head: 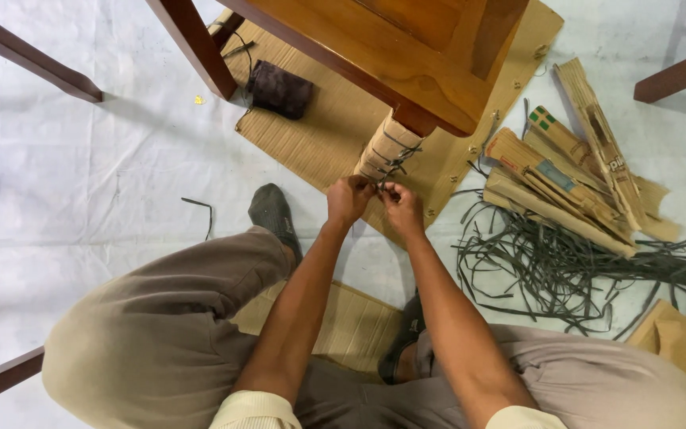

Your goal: The person wraps the legs of a wooden table with cardboard and secures them with plastic ties for protection.

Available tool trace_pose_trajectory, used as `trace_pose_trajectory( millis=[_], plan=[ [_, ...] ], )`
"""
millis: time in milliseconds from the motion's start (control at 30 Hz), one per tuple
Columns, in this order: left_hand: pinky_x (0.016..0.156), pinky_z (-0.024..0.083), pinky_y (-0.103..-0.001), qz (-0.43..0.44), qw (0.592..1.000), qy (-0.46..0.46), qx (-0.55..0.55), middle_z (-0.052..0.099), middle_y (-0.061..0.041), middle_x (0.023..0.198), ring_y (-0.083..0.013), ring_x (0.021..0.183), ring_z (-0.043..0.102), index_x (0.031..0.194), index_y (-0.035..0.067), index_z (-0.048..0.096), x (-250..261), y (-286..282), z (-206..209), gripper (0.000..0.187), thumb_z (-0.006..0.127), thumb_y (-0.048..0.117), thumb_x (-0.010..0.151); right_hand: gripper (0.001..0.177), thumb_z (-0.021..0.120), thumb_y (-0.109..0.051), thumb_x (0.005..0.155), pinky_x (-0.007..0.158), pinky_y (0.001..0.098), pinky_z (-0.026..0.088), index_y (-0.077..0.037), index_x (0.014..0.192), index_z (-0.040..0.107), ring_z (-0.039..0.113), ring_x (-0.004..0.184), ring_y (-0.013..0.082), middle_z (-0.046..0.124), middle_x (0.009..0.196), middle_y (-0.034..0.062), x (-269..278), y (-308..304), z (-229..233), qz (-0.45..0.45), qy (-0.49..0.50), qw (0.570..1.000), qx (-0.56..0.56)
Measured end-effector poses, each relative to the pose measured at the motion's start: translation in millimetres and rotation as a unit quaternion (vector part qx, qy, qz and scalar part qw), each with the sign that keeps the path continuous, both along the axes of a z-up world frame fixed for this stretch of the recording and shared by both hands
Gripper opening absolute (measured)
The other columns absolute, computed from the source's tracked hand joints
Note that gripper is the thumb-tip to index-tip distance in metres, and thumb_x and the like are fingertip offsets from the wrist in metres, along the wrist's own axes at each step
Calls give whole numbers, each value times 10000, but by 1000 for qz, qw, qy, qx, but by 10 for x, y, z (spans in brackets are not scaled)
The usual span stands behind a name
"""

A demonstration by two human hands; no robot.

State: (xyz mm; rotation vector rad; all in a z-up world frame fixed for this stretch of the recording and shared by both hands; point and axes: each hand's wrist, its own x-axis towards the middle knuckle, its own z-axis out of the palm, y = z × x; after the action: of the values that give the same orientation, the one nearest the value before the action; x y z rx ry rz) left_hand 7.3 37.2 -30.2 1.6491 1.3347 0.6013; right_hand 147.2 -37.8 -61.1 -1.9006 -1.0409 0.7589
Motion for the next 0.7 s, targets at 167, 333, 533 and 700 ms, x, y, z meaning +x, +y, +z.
trace_pose_trajectory(
  millis=[167, 333, 533, 700],
  plan=[
    [728, 563, -411, 49, 999, -4, -6, 773, -144, 874, -304, 808, 749, 958, 68, 804, 44, -80, -96, 257, 733, 289, 847, 141, 719, -157, 935, 680, 306, 549, -60, 1025, 767, 731, 734, 149, 778, 843, 77, -63, -21, 121, -22, -26, 999, -6],
    [724, 564, -387, 103, 993, -48, -35, 781, -134, 854, -262, 788, 761, 948, 48, 791, 117, -97, -198, 263, 728, 286, 857, 147, 743, -166, 913, 699, 338, 569, -67, 1020, 765, 763, 779, 209, 777, 883, 107, 19, -3, -5, -20, -69, 997, -12],
    [663, 534, -326, 165, 965, -119, -166, 781, -94, 815, -165, 717, 702, 970, -10, 775, 248, -42, -524, 276, 670, 245, 959, 140, 778, -199, 881, 734, 392, 559, -90, 960, 740, 760, 821, 279, 777, 889, 105, -20, 26, 223, -69, -117, 991, 3],
    [682, 570, -269, 199, 867, -384, -246, 751, -71, 894, -146, 772, 702, 958, -30, 728, 369, -33, -1075, 191, 649, 143, 978, 176, 796, -233, 893, 725, 410, 539, -93, 985, 739, 738, 802, 290, 769, 869, 125, -14, 4, 83, -109, -133, 985, -21]
  ],
)
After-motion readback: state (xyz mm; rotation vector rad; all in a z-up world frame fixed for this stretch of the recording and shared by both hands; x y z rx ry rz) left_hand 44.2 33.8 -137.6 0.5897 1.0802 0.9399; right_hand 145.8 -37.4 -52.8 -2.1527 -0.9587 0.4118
